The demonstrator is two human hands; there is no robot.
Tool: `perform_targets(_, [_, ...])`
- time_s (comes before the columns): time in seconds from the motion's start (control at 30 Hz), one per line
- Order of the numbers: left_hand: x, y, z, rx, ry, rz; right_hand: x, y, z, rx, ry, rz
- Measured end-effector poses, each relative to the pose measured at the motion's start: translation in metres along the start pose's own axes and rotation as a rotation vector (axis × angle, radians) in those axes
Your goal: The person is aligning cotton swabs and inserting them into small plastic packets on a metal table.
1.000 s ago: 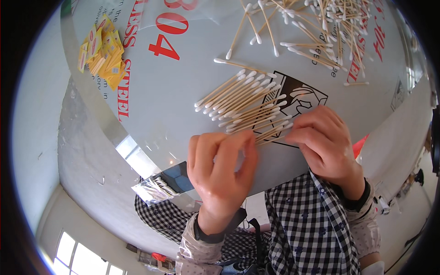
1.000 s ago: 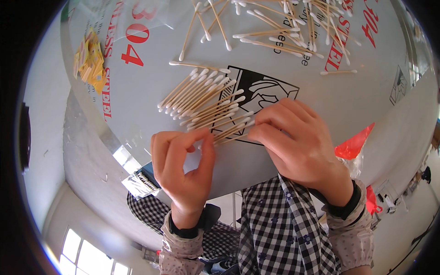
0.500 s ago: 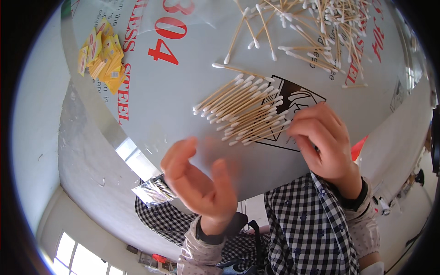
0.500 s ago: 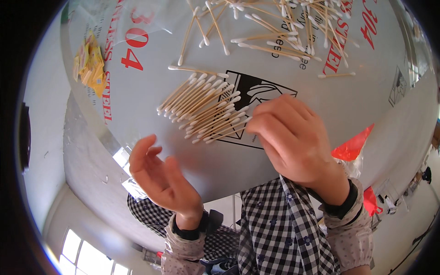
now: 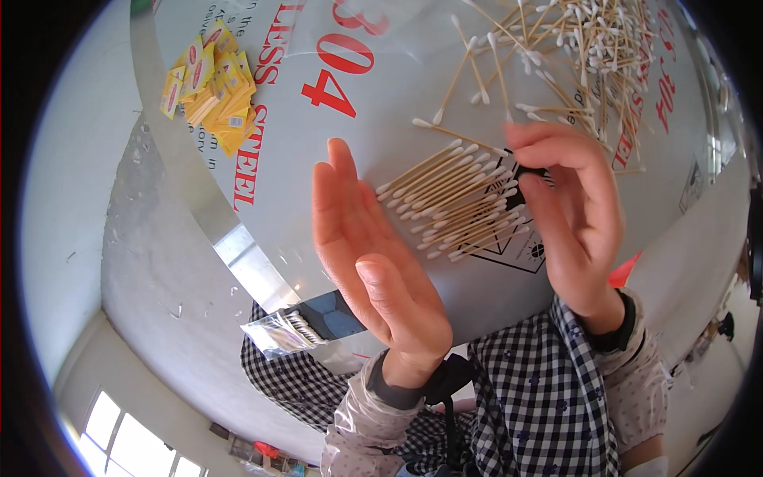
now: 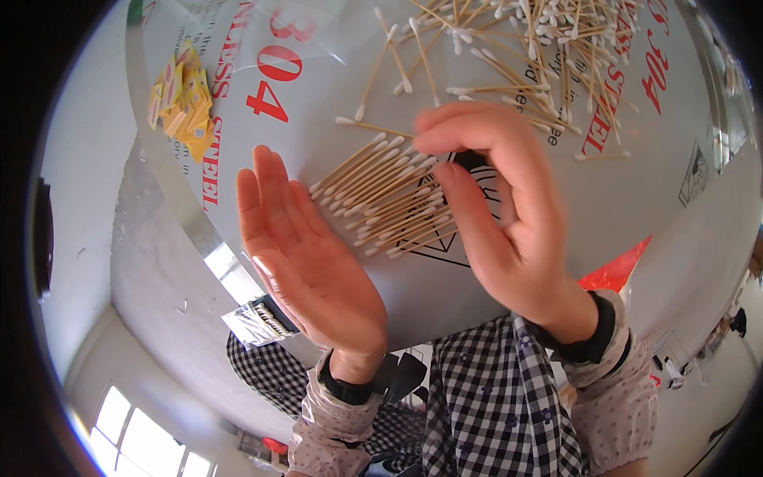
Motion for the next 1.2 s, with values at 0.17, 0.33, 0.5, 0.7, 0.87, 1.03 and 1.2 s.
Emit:
perform_targets(0.17, [0.0, -0.002, -0.001, 0.008, -0.024, -0.042, -0.012, -0.027, -0.006, 0.139, 0.431, -0.317])
perform_targets(0.33, [0.0, -0.002, -0.001, 0.071, 0.006, -0.08, -0.011, -0.031, -0.004, 0.209, 0.542, -0.328])
perform_targets(0.5, [0.002, -0.002, -0.001, 0.073, 0.026, -0.069, -0.01, -0.014, 0.005, -0.103, 0.027, -0.076])
perform_targets(0.7, [-0.004, 0.0, 0.001, 0.072, 0.047, -0.075, -0.031, -0.003, 0.009, -0.092, -0.208, -0.081])
perform_targets(0.87, [0.004, 0.012, -0.001, 0.127, 0.063, -0.058, -0.041, 0.005, 0.003, -0.122, -0.481, -0.053])
perform_targets(1.03, [0.017, 0.015, 0.007, 0.091, -0.003, -0.004, -0.029, -0.009, -0.01, -0.073, -0.026, -0.185])
perform_targets(1.2, [0.03, 0.024, 0.01, 0.068, -0.128, -0.011, -0.045, -0.024, -0.019, 0.181, 0.49, -0.424])
Point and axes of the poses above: each hand's wrist, its own y-axis away from the middle knuckle, its own x-axis out of the back of the hand, z = x × y, the point moved 7 cm from there along -y, towards the middle knuckle, and after that the axes turned 11 degrees about x, right-handed, at the moved point
